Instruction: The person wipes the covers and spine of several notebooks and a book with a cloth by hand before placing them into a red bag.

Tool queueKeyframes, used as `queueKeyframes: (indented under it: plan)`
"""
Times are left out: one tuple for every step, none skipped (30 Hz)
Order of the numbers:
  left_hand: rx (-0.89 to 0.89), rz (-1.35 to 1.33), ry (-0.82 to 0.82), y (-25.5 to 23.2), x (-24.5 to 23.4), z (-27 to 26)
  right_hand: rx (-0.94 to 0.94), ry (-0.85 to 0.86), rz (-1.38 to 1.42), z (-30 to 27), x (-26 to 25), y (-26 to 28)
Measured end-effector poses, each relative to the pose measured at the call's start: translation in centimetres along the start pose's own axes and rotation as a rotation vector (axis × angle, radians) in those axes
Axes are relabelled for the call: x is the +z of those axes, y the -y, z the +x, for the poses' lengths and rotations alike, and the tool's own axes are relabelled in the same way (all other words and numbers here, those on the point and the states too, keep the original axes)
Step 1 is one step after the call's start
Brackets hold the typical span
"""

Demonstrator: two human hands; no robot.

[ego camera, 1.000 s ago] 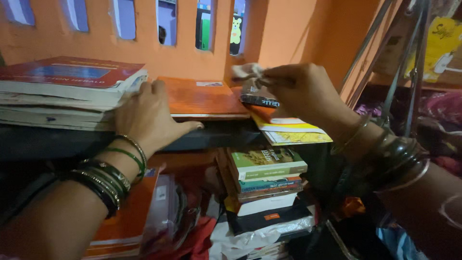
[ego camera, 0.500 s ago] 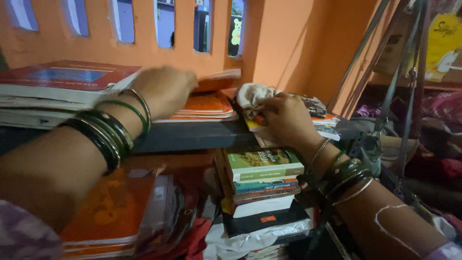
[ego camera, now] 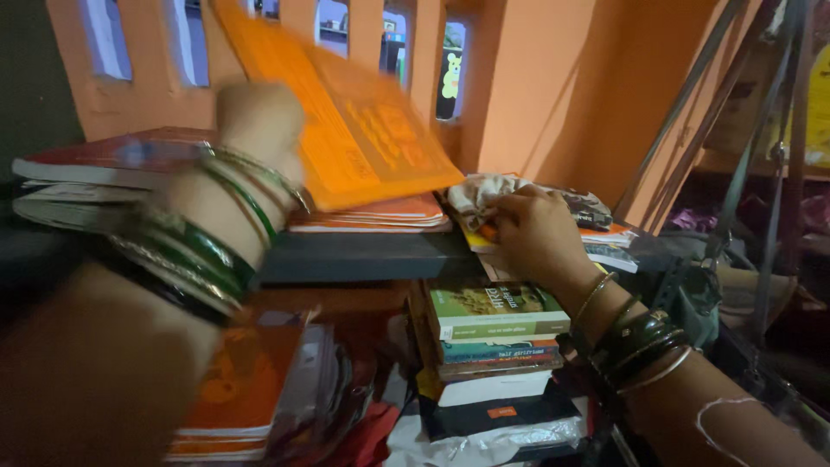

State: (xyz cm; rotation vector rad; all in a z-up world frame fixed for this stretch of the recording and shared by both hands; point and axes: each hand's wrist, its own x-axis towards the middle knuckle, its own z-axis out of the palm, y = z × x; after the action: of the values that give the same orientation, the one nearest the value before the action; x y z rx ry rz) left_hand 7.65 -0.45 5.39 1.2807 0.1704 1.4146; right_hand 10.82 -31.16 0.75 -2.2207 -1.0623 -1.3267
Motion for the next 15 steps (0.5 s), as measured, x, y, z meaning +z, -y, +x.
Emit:
queueKeyframes:
  plan:
    - [-0.130, -0.121, -0.016, 0.9, 0.2, -1.3, 0.019, 0.025, 0.011, 0.0, 0.0, -0.1]
    - [-0.255, -0.228, -0.025, 1.8, 0.3, -2.5, 0.038, 0.051, 0.021, 0.0, -0.1, -0.2]
    - [-0.357, -0.314, -0.029, 2.4, 0.1, -3.5, 0.036, 0.051, 0.022, 0.0, 0.0, -0.3]
    - [-0.455, -0.389, -0.041, 2.9, -0.2, -4.4, 0.021, 0.049, -0.010, 0.0, 0.2, -0.4]
    - [-0.512, -0.430, -0.034, 3.2, -0.5, -5.1, 0.007, 0.047, -0.042, 0.0, 0.2, -0.5]
    - [-0.545, -0.454, -0.045, 3.2, -0.9, -5.5, 0.005, 0.047, -0.042, 0.0, 0.0, -0.8]
    - [-0.545, -0.454, -0.046, 3.3, -1.7, -6.0, -0.061, 0.104, -0.028, 0.2, -0.3, -1.0]
    - [-0.695, -0.552, 0.098, 3.3, -2.8, -6.5, -0.127, 0.161, -0.013, 0.5, -0.6, -1.1]
    - [-0.842, -0.649, 0.246, 3.2, -3.4, -6.7, -0.127, 0.163, -0.012, 1.1, -1.1, -1.2]
    - [-0.842, -0.649, 0.248, 2.9, -3.7, -6.4, -0.141, 0.256, -0.136, 1.9, -1.9, -1.2]
    - [-0.913, -0.626, 0.272, 2.7, -4.2, -6.0, -0.153, 0.349, -0.261, 2.8, -2.5, -0.8]
    - [-0.983, -0.603, 0.299, 2.5, -4.4, -5.6, -0.150, 0.348, -0.261, 3.5, -3.3, 0.0]
    - [-0.982, -0.602, 0.302, 2.3, -4.4, -5.6, 0.317, 0.342, 0.014, 4.3, -4.4, 0.6]
    - [-0.951, -0.760, 0.290, 2.3, -4.6, -5.7, 0.779, 0.325, 0.298, 5.3, -5.3, 1.4]
    - [-0.916, -0.916, 0.277, 2.2, -4.7, -5.9, 0.781, 0.324, 0.299, 6.4, -5.5, 2.3]
